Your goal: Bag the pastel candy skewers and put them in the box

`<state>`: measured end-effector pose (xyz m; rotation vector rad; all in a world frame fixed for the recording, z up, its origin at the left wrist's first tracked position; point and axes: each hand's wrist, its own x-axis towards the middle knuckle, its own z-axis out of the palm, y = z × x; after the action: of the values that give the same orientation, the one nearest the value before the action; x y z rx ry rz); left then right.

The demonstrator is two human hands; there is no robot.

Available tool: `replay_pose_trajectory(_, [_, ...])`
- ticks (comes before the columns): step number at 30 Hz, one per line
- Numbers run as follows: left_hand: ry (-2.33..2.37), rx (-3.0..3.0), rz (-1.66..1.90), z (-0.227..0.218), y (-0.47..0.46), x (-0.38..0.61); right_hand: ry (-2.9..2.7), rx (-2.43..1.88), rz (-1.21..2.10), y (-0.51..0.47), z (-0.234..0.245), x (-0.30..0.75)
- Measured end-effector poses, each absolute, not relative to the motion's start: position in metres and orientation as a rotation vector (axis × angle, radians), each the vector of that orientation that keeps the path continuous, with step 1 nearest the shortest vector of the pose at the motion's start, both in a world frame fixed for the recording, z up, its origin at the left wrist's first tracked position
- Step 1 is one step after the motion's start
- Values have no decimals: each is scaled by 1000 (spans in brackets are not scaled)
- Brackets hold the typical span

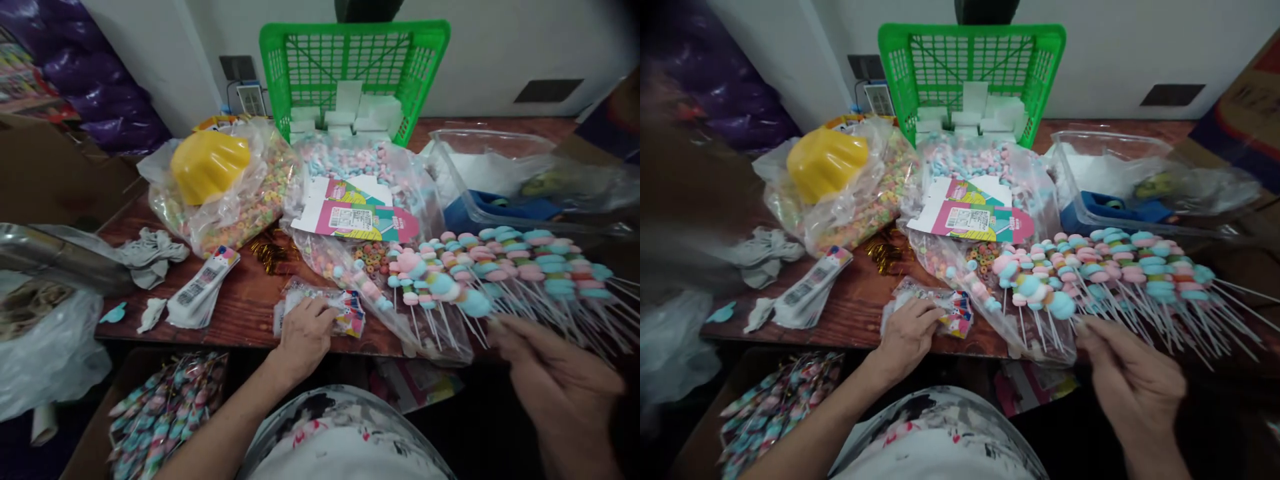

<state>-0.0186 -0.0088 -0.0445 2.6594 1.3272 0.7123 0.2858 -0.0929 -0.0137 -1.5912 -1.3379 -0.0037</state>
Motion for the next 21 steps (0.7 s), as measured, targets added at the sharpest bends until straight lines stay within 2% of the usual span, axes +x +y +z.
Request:
replay_pose_trajectory(4, [1365, 2544, 818, -43, -1, -17, -1594, -1415, 194, -82, -21, 251])
replay_pose_trajectory(8, [1332, 2491, 669, -44, -2, -22, -1728, -1384, 389, -77, -29, 252])
replay_pose_trajectory(12, [1231, 2414, 678, -48, -1, -32, -1712, -1419, 520, -77, -33, 257])
replay_pose_trajectory(21, [1197, 1715, 857, -49, 26, -38, -1561, -1402, 643, -72, -34, 266])
